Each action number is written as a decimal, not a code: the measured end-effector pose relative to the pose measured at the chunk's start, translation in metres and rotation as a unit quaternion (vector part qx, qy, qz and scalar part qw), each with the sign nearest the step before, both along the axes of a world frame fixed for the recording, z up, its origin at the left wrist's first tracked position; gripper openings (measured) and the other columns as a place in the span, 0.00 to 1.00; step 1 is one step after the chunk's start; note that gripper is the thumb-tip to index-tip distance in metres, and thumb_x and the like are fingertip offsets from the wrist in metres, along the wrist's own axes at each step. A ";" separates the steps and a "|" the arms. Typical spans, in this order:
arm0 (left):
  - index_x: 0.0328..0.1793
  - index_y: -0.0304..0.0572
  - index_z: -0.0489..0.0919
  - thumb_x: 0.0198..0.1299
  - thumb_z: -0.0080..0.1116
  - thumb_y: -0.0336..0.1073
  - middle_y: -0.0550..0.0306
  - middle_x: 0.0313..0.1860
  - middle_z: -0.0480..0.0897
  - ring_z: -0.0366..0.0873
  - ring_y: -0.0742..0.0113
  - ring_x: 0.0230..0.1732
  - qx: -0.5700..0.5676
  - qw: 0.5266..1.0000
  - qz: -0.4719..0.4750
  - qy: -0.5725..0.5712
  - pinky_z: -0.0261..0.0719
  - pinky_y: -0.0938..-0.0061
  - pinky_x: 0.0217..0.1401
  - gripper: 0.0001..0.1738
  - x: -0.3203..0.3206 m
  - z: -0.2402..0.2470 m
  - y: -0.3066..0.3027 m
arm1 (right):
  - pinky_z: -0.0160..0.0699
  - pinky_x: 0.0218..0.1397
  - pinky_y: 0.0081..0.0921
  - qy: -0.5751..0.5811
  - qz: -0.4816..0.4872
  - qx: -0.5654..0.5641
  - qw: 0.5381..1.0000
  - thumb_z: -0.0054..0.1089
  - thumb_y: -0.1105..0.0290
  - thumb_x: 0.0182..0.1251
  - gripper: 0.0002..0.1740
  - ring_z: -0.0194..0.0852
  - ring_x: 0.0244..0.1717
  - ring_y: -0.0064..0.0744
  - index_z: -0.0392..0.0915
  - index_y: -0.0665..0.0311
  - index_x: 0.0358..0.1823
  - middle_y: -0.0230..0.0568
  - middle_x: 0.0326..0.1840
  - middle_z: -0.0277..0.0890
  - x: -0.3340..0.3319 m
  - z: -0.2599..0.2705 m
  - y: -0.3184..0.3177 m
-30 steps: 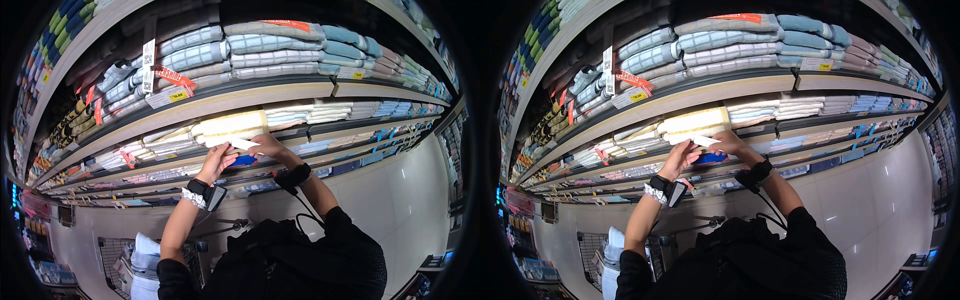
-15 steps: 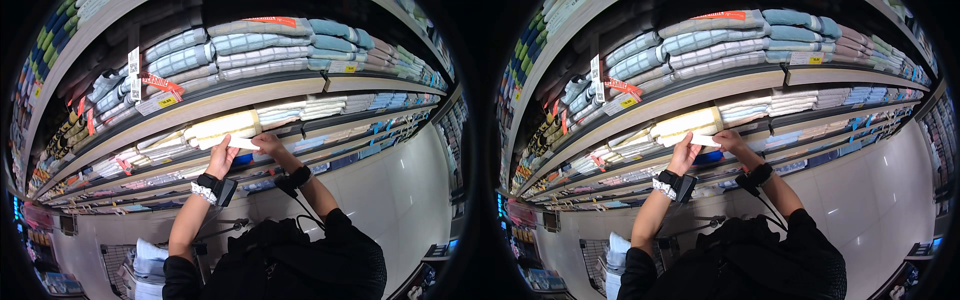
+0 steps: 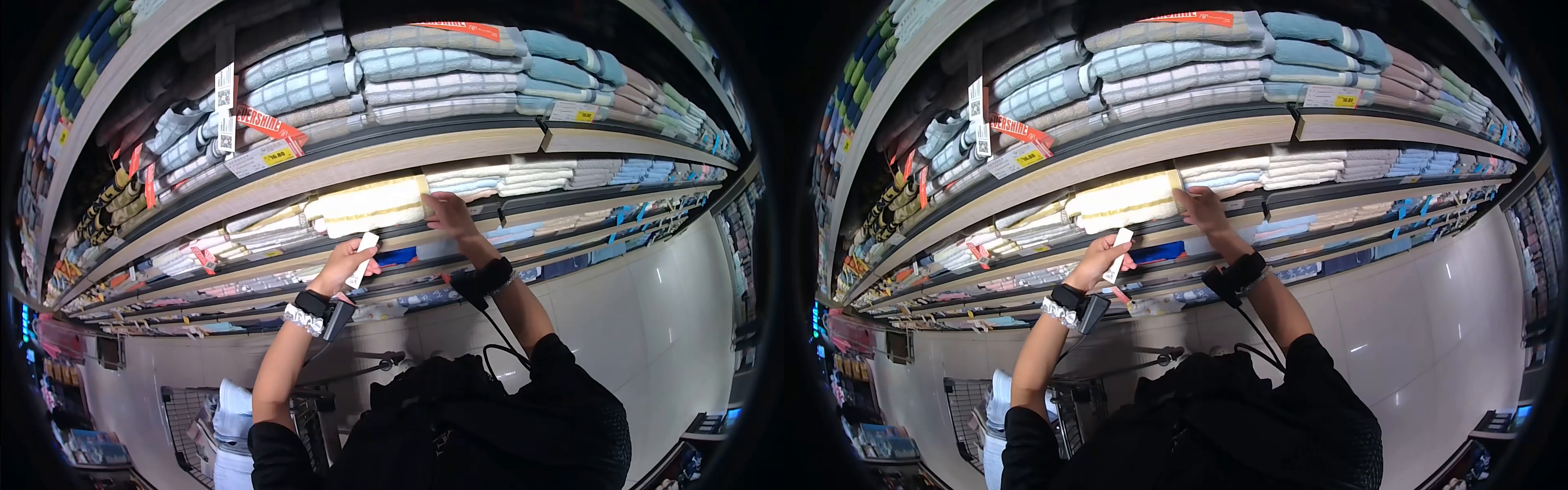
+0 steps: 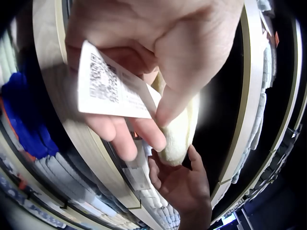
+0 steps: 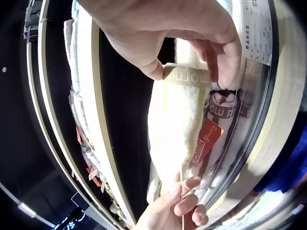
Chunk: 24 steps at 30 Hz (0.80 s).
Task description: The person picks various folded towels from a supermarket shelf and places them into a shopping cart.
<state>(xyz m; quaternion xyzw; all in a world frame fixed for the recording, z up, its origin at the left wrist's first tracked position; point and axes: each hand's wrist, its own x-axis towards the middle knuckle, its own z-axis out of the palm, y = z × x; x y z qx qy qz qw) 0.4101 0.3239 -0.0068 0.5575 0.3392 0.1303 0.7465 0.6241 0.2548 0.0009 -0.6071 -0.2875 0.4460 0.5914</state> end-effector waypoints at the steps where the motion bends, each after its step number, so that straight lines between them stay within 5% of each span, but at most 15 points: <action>1: 0.37 0.36 0.68 0.52 0.47 0.34 0.56 0.22 0.75 0.75 0.71 0.24 0.011 1.000 -0.007 0.000 0.72 0.85 0.24 0.09 -0.008 0.003 0.002 | 0.70 0.29 0.19 0.000 0.002 0.000 1.000 0.57 0.58 0.45 0.29 0.67 0.30 0.24 0.60 0.72 0.43 0.39 0.32 0.66 -0.001 0.001 0.000; 4: 0.37 0.36 0.68 0.51 0.48 0.30 0.55 0.23 0.75 0.74 0.72 0.23 0.012 1.000 -0.007 0.006 0.72 0.85 0.24 0.08 -0.027 0.013 0.010 | 0.70 0.33 0.19 0.050 0.080 0.045 0.995 0.53 0.60 0.49 0.25 0.67 0.32 0.25 0.61 0.72 0.43 0.42 0.36 0.65 -0.004 -0.001 -0.001; 5: 0.37 0.35 0.68 0.50 0.48 0.29 0.55 0.23 0.75 0.74 0.72 0.22 0.024 1.000 -0.008 0.009 0.72 0.85 0.24 0.08 -0.031 0.015 0.011 | 0.70 0.35 0.19 -0.165 0.106 0.111 0.974 0.52 0.62 0.51 0.24 0.67 0.33 0.27 0.60 0.72 0.44 0.43 0.38 0.64 -0.003 -0.008 -0.004; 6: 0.37 0.35 0.68 0.49 0.49 0.28 0.54 0.24 0.75 0.74 0.73 0.22 0.035 0.999 -0.011 0.012 0.72 0.85 0.24 0.08 -0.035 0.016 0.015 | 0.70 0.37 0.19 -0.371 0.126 0.172 0.904 0.50 0.63 0.53 0.23 0.67 0.35 0.29 0.60 0.72 0.45 0.44 0.41 0.63 -0.004 -0.015 -0.006; 7: 0.38 0.35 0.69 0.49 0.49 0.29 0.53 0.27 0.76 0.74 0.73 0.23 0.048 0.999 -0.025 0.002 0.72 0.87 0.25 0.10 -0.041 0.013 0.020 | 0.70 0.37 0.19 -0.371 0.127 0.172 0.904 0.50 0.63 0.53 0.23 0.67 0.35 0.29 0.60 0.72 0.45 0.44 0.41 0.63 -0.010 -0.027 -0.008; 9: 0.38 0.35 0.69 0.49 0.49 0.28 0.52 0.28 0.76 0.74 0.73 0.23 0.042 0.999 -0.003 -0.009 0.72 0.87 0.24 0.10 -0.044 0.015 0.018 | 0.69 0.39 0.22 -0.093 0.148 0.291 0.940 0.49 0.64 0.54 0.22 0.68 0.37 0.34 0.59 0.71 0.46 0.42 0.44 0.62 -0.032 -0.046 -0.007; 10: 0.38 0.35 0.69 0.49 0.49 0.27 0.52 0.29 0.76 0.74 0.74 0.23 0.036 0.999 0.019 -0.019 0.72 0.87 0.23 0.09 -0.046 0.018 0.017 | 0.69 0.39 0.22 -0.092 0.150 0.291 0.940 0.49 0.64 0.54 0.22 0.68 0.37 0.34 0.59 0.71 0.46 0.42 0.44 0.62 -0.040 -0.040 -0.006; 11: 0.40 0.34 0.69 0.49 0.48 0.26 0.51 0.30 0.76 0.75 0.73 0.24 0.035 0.999 0.025 -0.029 0.73 0.87 0.23 0.11 -0.047 0.021 0.014 | 0.69 0.40 0.23 0.173 0.154 0.158 0.960 0.49 0.65 0.54 0.23 0.68 0.38 0.35 0.58 0.70 0.47 0.42 0.45 0.61 -0.049 -0.028 -0.006; 12: 0.40 0.34 0.69 0.49 0.48 0.26 0.51 0.30 0.76 0.75 0.73 0.24 0.034 0.999 0.027 -0.029 0.73 0.87 0.23 0.11 -0.047 0.023 0.012 | 0.69 0.40 0.24 0.423 0.143 0.010 0.895 0.49 0.65 0.54 0.23 0.68 0.38 0.35 0.57 0.70 0.48 0.41 0.46 0.60 -0.058 -0.020 -0.005; 16: 0.42 0.31 0.68 0.52 0.45 0.29 0.50 0.30 0.75 0.75 0.70 0.23 -0.015 0.997 0.064 -0.044 0.75 0.87 0.23 0.12 -0.042 0.028 0.004 | 0.68 0.40 0.22 0.344 0.222 0.042 0.911 0.46 0.65 0.55 0.20 0.68 0.38 0.31 0.60 0.70 0.47 0.41 0.44 0.63 -0.092 -0.013 0.002; 18: 0.43 0.30 0.68 0.53 0.43 0.31 0.51 0.29 0.74 0.75 0.69 0.22 -0.039 0.994 0.078 -0.061 0.75 0.87 0.23 0.13 -0.040 0.029 0.006 | 0.68 0.38 0.19 0.212 0.190 0.053 0.957 0.45 0.65 0.56 0.17 0.69 0.36 0.27 0.64 0.69 0.43 0.40 0.40 0.66 -0.099 -0.011 0.006; 21: 0.39 0.28 0.68 0.55 0.41 0.44 0.51 0.27 0.74 0.75 0.69 0.22 -0.058 0.985 0.125 -0.105 0.75 0.90 0.20 0.21 -0.035 0.027 0.009 | 0.68 0.32 0.16 0.199 0.128 0.053 0.970 0.45 0.66 0.56 0.15 0.70 0.31 0.25 0.67 0.69 0.39 0.37 0.33 0.69 -0.103 -0.015 0.011; 24: 0.37 0.26 0.67 0.55 0.40 0.47 0.49 0.27 0.74 0.75 0.68 0.21 -0.062 0.971 0.213 -0.082 0.75 0.89 0.19 0.24 -0.026 0.026 0.007 | 0.67 0.29 0.15 0.191 0.084 0.047 0.977 0.47 0.66 0.55 0.15 0.71 0.28 0.24 0.68 0.69 0.39 0.36 0.32 0.70 -0.103 -0.019 0.011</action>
